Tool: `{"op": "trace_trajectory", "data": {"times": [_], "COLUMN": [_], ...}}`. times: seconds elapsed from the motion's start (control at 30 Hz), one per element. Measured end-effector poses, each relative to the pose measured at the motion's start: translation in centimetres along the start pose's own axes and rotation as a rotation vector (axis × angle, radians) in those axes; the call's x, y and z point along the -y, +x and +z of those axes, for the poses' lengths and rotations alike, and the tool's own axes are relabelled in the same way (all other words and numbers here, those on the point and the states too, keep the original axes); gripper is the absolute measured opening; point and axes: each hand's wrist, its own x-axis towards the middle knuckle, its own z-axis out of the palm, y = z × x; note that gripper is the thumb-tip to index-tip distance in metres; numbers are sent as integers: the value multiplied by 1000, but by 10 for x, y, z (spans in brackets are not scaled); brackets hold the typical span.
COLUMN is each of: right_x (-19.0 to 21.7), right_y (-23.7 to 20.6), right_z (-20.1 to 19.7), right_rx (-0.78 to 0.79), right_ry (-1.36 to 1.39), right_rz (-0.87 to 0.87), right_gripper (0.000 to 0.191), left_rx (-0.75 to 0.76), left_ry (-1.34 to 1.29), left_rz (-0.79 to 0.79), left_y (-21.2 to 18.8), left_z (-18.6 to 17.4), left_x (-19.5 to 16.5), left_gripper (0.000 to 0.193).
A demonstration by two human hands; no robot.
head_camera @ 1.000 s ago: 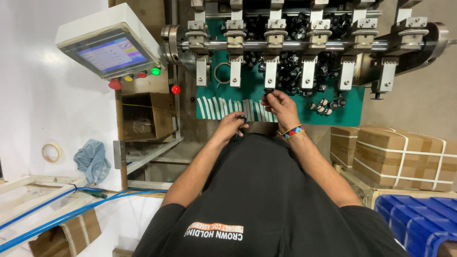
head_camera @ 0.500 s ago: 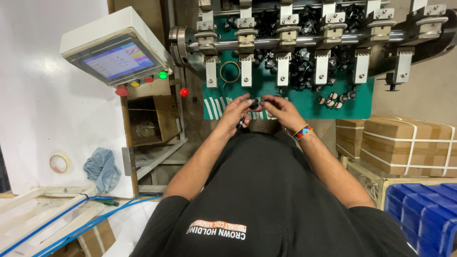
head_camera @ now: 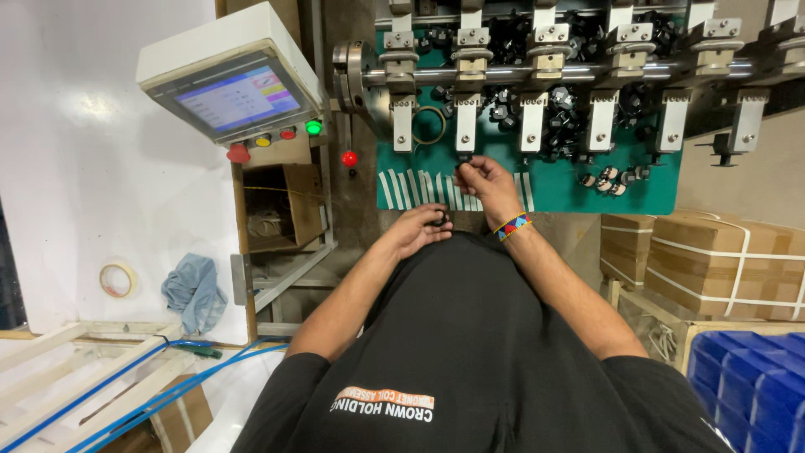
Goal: The person repeatedly picks small black and copper cylindrical components and places them into slots on a green fixture attached to a machine. They also apply tape to the fixture and use shears to trim a wire or tape. The person continues placing components one by one into the fixture throughout the clip.
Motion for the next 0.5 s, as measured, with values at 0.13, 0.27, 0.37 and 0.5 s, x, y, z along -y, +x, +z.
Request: {"op": "trace_trajectory", "data": {"times": [0.13,0.27,0.37,0.5], "right_x": [4,13,22,22], "right_y": [2,-1,-4,-10], "right_z": [17,26,28,33], "right_rx": [-107,-145,-127,42], "right_ry": [39,37,11,-121], "right_rz": [9,65,105,168], "right_gripper": [22,24,28,34], "left_rx": [-92,-144,-102,-75], "left_ry": [189,174,166,165], "left_rz": [96,216,254,320], "left_y": [-7,-9,-14,-15], "left_z": [0,-1,-6,-9], "left_x": [3,-7,-18,-37], "left_gripper": [44,48,57,62]}}
